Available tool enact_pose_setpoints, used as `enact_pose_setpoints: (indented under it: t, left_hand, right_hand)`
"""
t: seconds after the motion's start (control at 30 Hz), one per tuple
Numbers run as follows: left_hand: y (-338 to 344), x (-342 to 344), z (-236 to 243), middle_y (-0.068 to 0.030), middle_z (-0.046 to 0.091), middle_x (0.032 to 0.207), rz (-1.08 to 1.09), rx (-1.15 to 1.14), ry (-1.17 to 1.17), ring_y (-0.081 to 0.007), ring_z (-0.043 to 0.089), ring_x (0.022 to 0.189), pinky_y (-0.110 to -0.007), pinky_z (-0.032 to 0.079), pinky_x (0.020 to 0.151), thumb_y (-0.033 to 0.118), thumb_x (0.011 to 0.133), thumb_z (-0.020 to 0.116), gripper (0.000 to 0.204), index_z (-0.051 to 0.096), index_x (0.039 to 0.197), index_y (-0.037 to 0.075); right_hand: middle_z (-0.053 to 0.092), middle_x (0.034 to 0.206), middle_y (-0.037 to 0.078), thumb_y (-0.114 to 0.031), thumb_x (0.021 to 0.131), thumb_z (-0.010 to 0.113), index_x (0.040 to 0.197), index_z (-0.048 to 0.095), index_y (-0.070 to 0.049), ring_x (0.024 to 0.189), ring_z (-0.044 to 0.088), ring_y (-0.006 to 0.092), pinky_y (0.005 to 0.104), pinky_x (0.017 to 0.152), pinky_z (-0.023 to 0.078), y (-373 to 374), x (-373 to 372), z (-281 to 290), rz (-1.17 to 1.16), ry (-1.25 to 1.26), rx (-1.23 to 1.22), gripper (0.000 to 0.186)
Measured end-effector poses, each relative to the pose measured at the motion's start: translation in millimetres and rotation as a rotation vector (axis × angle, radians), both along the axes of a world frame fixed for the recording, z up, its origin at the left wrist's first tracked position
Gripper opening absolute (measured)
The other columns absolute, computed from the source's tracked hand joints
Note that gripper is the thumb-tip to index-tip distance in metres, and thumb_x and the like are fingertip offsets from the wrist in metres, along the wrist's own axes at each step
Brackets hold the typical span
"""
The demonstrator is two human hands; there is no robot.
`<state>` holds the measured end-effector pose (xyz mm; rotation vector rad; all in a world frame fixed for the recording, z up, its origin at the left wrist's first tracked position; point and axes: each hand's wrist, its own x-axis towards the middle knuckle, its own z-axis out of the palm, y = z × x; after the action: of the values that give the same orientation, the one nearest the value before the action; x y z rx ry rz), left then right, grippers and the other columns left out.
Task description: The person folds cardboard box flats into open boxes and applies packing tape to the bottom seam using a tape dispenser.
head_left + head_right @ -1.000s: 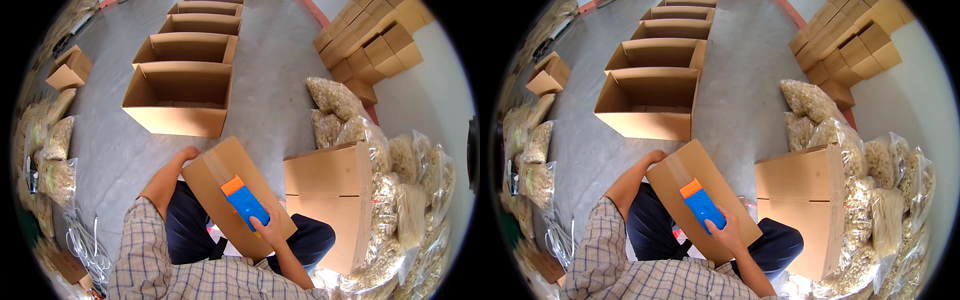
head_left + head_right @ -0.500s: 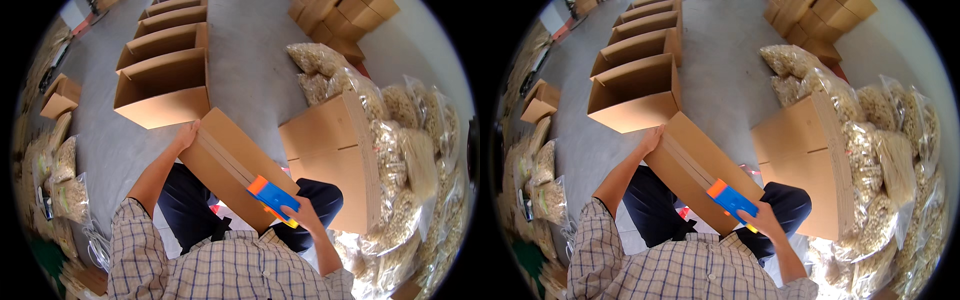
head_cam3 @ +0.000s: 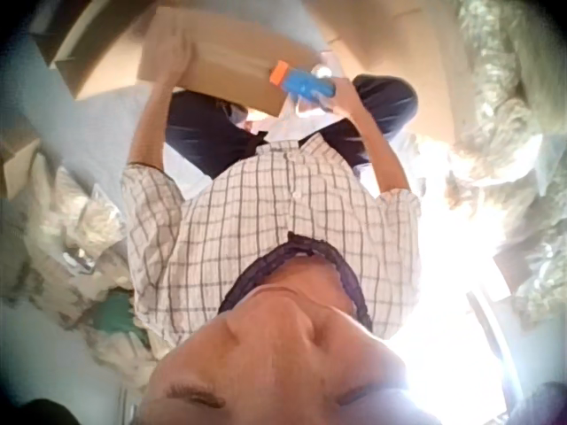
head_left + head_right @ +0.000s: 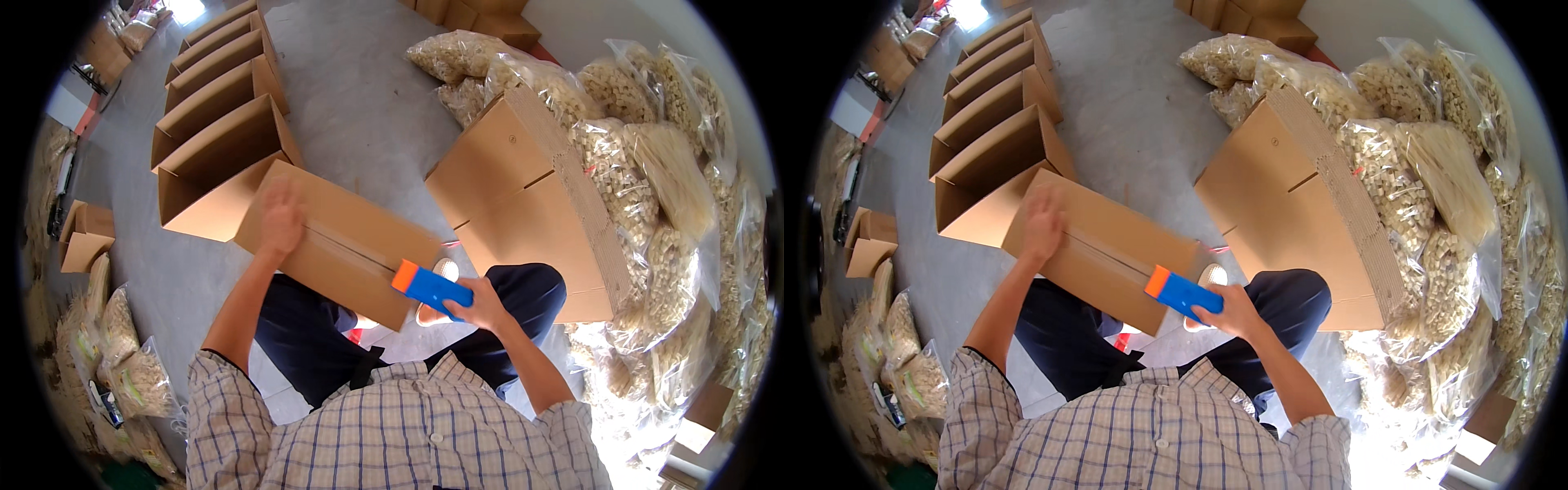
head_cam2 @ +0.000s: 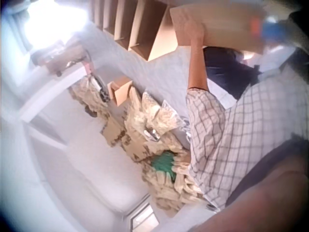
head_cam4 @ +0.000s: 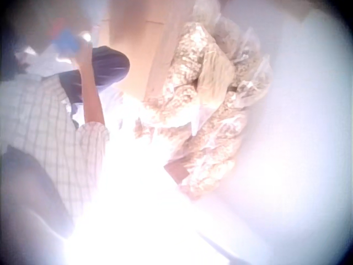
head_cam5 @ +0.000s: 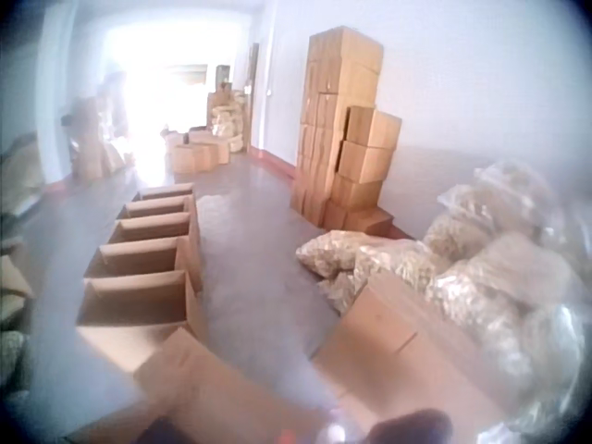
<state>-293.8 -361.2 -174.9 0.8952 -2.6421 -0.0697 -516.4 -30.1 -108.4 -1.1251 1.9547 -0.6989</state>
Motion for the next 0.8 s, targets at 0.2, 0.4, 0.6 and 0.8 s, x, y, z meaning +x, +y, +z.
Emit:
enact_pose_setpoints:
  t: [0.2, 0.4, 0.6, 0.8]
  left_hand:
    - [52, -96, 17, -0.0129, 0.038, 0.128, -0.446, 0.382, -0.325, -0.0306, 0.027, 0.124, -0.055, 0.005, 0.103, 0.040, 0.077, 0.057, 0.055, 0.043, 0.123, 0.014]
    - [53, -105, 9, -0.0074, 0.045, 0.117, -0.445, 0.518, -0.419, -0.0280, 0.029, 0.122, -0.060, 0.000, 0.101, 0.044, 0.066, 0.067, 0.058, 0.048, 0.115, 0.018]
    - [50, -106, 11, -0.0061, 0.046, 0.116, -0.447, 0.518, -0.439, -0.0276, 0.029, 0.122, -0.059, 0.001, 0.101, 0.041, 0.067, 0.067, 0.055, 0.049, 0.113, 0.019]
    - [42, -77, 2, -0.0083, 0.024, 0.138, -0.399, 0.406, -0.378, -0.0279, 0.014, 0.131, -0.055, 0.001, 0.103, 0.045, 0.075, 0.058, 0.068, 0.030, 0.132, 0.020]
  right_hand:
    - [0.061, 0.073, 0.018, -0.038, 0.067, 0.065, 0.091, 0.061, 0.004, 0.069, 0.061, 0.0255, 0.0330, 0.064, 0.047, -31, 4, -2, 0.057, -0.059, -0.018, 0.048]
    - [0.062, 0.078, 0.015, -0.034, 0.071, 0.065, 0.099, 0.059, 0.003, 0.068, 0.061, 0.0203, 0.0291, 0.066, 0.048, 5, 10, -16, 0.007, -0.224, -0.022, 0.046]
    - [0.063, 0.074, 0.015, -0.032, 0.070, 0.064, 0.102, 0.060, -0.004, 0.064, 0.061, 0.0205, 0.0289, 0.065, 0.048, 42, 9, 15, -0.055, -0.198, 0.033, 0.042]
    - [0.061, 0.068, 0.015, -0.039, 0.071, 0.063, 0.097, 0.059, -0.005, 0.061, 0.061, 0.0239, 0.0321, 0.063, 0.048, 39, 17, -33, -0.059, -0.127, 0.086, 0.043]
